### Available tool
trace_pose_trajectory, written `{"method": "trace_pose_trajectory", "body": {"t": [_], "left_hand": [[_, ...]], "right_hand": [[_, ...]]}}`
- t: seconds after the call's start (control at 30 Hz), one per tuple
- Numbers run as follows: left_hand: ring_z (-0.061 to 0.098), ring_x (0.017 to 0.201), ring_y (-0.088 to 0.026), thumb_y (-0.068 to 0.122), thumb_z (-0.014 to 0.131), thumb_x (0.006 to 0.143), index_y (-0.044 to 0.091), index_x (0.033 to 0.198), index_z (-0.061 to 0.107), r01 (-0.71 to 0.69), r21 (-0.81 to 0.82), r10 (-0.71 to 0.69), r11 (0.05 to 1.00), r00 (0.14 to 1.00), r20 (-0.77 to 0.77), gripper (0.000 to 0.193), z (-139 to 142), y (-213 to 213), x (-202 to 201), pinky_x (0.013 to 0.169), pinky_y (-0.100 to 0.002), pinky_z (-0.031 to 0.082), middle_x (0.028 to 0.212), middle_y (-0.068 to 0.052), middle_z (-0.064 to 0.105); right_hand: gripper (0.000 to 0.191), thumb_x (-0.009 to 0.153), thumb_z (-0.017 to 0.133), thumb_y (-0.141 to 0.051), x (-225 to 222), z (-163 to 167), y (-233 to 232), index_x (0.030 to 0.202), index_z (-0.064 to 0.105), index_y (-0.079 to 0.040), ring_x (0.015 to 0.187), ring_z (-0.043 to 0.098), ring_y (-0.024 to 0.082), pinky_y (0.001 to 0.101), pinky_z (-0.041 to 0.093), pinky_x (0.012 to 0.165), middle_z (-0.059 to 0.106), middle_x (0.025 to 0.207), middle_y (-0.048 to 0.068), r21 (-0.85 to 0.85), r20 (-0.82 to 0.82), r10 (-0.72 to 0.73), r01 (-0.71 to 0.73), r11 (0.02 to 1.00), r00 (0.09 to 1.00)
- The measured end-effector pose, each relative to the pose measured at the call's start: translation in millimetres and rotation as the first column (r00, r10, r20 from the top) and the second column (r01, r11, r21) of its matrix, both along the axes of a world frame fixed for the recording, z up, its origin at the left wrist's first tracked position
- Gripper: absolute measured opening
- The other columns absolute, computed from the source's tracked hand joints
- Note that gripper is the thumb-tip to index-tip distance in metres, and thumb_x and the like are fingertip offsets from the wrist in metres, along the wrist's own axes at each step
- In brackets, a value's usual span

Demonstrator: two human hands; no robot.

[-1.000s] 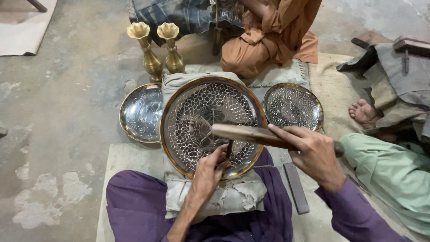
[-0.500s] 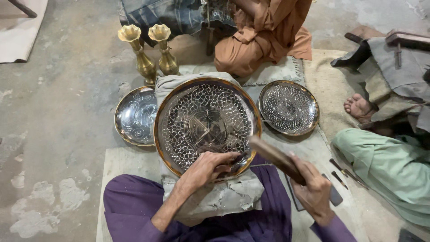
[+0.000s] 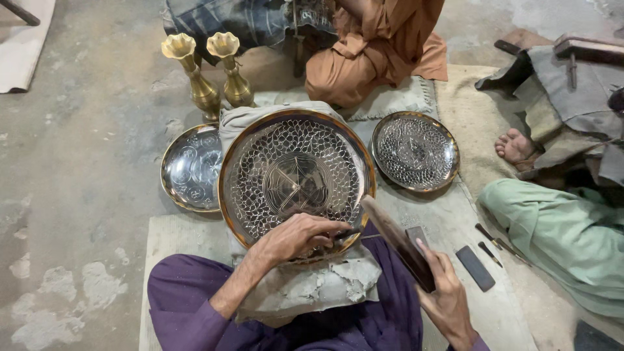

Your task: The person sits on the floor engraving decorative patterns into a large brass tray, holding a chisel against the surface with one hand and striking it with a wooden mallet with the other, repositioning the chisel repeatedly across the patterned design.

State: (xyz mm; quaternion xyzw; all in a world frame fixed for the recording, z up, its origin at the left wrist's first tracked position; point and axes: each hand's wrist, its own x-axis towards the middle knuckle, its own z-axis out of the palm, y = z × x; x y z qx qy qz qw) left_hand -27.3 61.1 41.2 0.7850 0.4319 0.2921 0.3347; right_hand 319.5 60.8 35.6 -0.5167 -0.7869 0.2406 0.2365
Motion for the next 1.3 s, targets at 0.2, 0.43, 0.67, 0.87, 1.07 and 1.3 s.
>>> {"method": "trace_pose_trajectory", "body": {"t": [0.2,0.43,0.67,0.87,1.07,1.3], "left_hand": [[0.075,0.097,-0.027,0.016,0.07,0.088,0.017,0.138,0.064,0.04,0.015,-0.041,0.999,0.999,0.026,0.05,1.4,0.1,-1.6,0.082,-0.04,0.06,0.121,-0.009,0.075],[0.075,0.093,-0.025,0.017,0.072,0.087,0.02,0.135,0.067,0.033,-0.002,-0.033,0.999,0.996,-0.087,0.048,2.2,-1.3,2.1,0.075,-0.04,0.059,0.117,-0.005,0.077],[0.076,0.09,-0.023,0.017,0.071,0.086,0.021,0.134,0.067,-0.018,-0.055,0.012,0.998,0.994,-0.113,0.048,1.0,-2.0,3.2,0.075,-0.039,0.059,0.115,-0.004,0.077],[0.074,0.083,-0.023,0.012,0.073,0.088,0.013,0.135,0.063,-0.094,-0.015,0.093,0.995,0.995,-0.016,0.048,4.3,-3.4,-1.3,0.074,-0.038,0.059,0.101,-0.006,0.076],[0.074,0.08,-0.023,0.008,0.077,0.084,0.008,0.136,0.059,-0.082,-0.049,0.089,0.995,0.982,0.169,0.055,2.9,-1.4,-2.0,0.075,-0.037,0.06,0.093,-0.007,0.073],[0.073,0.087,-0.028,0.011,0.076,0.087,0.009,0.139,0.061,-0.011,0.02,0.007,1.0,0.988,0.157,0.055,-1.5,2.9,-2.7,0.079,-0.041,0.057,0.097,-0.01,0.074]], "right_hand": [[0.06,0.075,0.071,0.001,0.0,-21.6,-3.2,0.132,0.052,-0.005,0.091,0.071,0.03,0.0362,0.055,0.077,0.065,0.102,0.013,-0.055,-0.138,-0.181,0.175,0.983,0.974],[0.043,0.088,0.068,0.002,9.4,-55.4,-17.4,0.126,0.051,-0.009,0.096,0.065,0.024,0.0322,0.055,0.082,0.063,0.105,0.014,-0.05,-0.618,-0.11,0.1,0.994,0.778],[0.05,0.081,0.076,-0.008,18.3,-75.5,-25.7,0.127,0.057,-0.013,0.084,0.067,0.041,0.046,0.054,0.072,0.07,0.089,0.019,-0.119,-0.128,-0.392,0.378,0.918,0.911],[0.065,0.075,0.075,-0.006,19.0,-52.8,-18.8,0.136,0.057,-0.018,0.097,0.074,0.039,0.0454,0.057,0.079,0.075,0.104,0.019,-0.143,0.2,-0.207,0.238,0.961,0.958],[0.065,0.077,0.075,-0.012,3.8,-26.0,-18.7,0.138,0.054,-0.016,0.104,0.075,0.033,0.0396,0.058,0.083,0.072,0.111,0.019,-0.102,-0.022,-0.132,0.129,0.986,0.991],[0.077,0.075,0.079,-0.012,3.2,0.4,-5.5,0.145,0.052,-0.024,0.091,0.072,0.03,0.0408,0.059,0.076,0.066,0.114,0.008,-0.035,0.227,-0.005,0.013,0.999,0.974]]}}
